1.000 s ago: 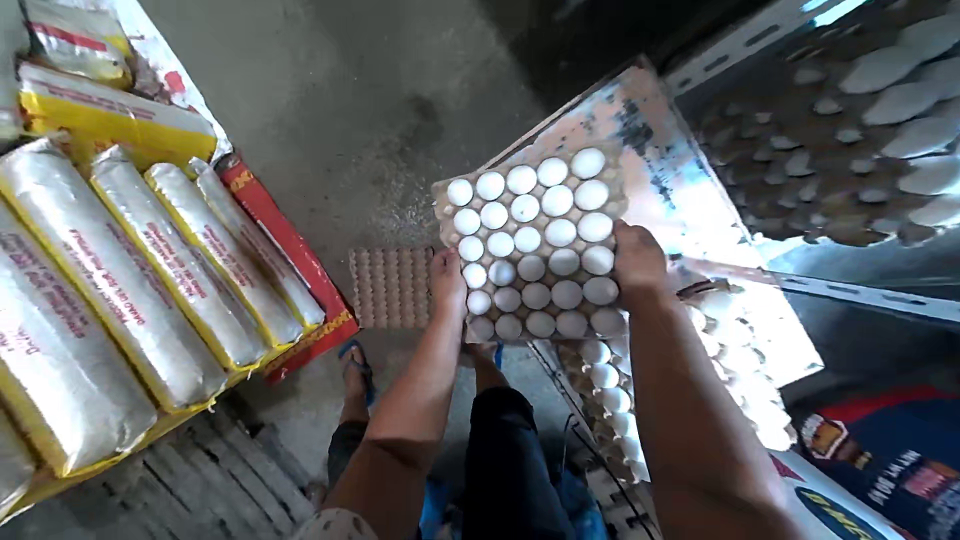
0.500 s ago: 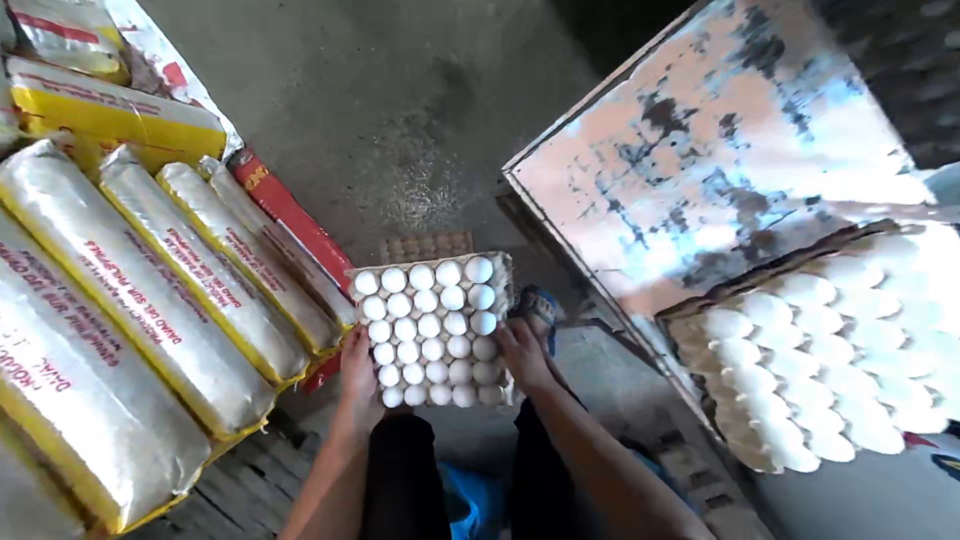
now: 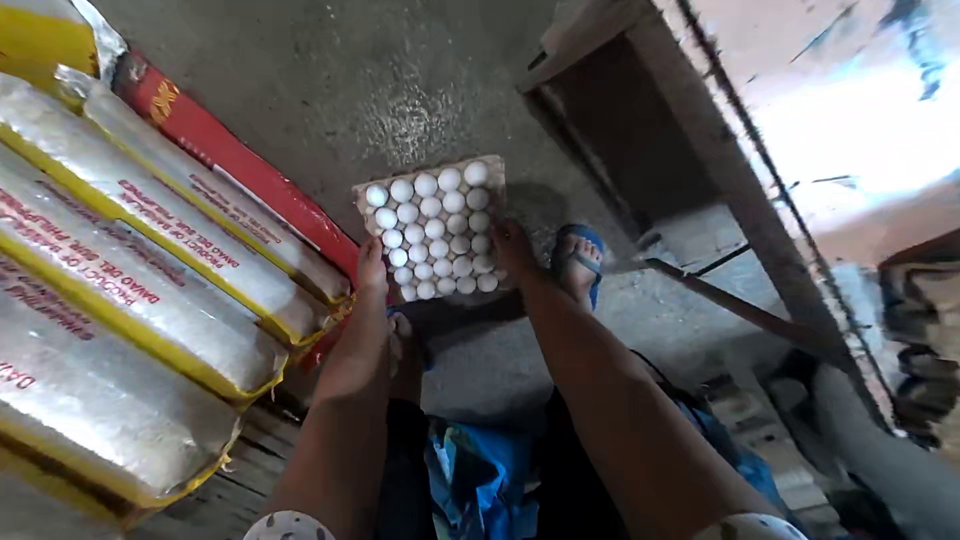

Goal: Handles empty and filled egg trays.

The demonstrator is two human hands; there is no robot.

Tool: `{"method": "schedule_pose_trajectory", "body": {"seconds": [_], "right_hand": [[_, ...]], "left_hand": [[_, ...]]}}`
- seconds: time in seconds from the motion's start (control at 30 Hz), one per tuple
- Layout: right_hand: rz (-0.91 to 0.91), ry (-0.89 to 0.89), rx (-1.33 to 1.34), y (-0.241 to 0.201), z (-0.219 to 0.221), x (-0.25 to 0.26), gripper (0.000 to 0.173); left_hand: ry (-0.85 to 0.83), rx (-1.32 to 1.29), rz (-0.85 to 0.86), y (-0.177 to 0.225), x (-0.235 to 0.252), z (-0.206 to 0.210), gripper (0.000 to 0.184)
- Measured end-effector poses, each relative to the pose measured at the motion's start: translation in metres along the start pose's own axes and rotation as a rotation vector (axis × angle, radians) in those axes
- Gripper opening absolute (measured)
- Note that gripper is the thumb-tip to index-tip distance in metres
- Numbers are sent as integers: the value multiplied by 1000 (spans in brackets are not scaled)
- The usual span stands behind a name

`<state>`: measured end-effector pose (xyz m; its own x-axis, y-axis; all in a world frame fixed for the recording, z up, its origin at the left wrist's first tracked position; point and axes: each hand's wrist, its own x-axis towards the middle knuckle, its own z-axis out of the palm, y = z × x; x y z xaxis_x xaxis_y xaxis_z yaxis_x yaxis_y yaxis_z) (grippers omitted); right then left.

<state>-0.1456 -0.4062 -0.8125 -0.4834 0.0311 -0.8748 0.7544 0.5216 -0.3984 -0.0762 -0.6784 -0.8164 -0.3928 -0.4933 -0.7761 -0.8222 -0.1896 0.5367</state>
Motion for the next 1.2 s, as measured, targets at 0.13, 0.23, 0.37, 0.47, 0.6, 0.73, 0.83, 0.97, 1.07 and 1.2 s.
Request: {"method": "schedule_pose_trajectory", "body": {"seconds": [0.13, 0.23, 0.37, 0.47, 0.6, 0.73, 0.83, 0.97, 1.07, 1.2], "right_hand": [[-16, -7, -51, -7, 0, 30, 47], [11, 5, -142, -9, 0, 38, 47], [56, 135, -73, -3, 8, 48, 58], [36, 71, 109, 11, 17, 63, 57], [150, -59, 273, 9, 17, 56, 76], [78, -54, 118, 15, 16, 63, 60], [77, -39, -67, 11, 10, 62, 52], [76, -32, 22, 17, 8, 60, 51], [114, -12, 210, 31, 14, 60, 53], [92, 78, 237, 36, 25, 38, 44]], "left_hand": [[-41, 118, 23, 3, 26, 5, 43], [-35, 282, -17, 3, 33, 4, 49], [17, 293, 14, -7, 42, 6, 55], [-14, 322, -126, -8, 43, 11, 74], [-6, 352, -293, -11, 47, 19, 97], [-5, 379, -321, -12, 47, 16, 99], [-6, 463, -194, -22, 52, 10, 86], [36, 479, -112, -22, 52, 13, 75], [44, 373, -220, -21, 48, 14, 77], [27, 80, -289, -25, 30, 12, 68]]}}
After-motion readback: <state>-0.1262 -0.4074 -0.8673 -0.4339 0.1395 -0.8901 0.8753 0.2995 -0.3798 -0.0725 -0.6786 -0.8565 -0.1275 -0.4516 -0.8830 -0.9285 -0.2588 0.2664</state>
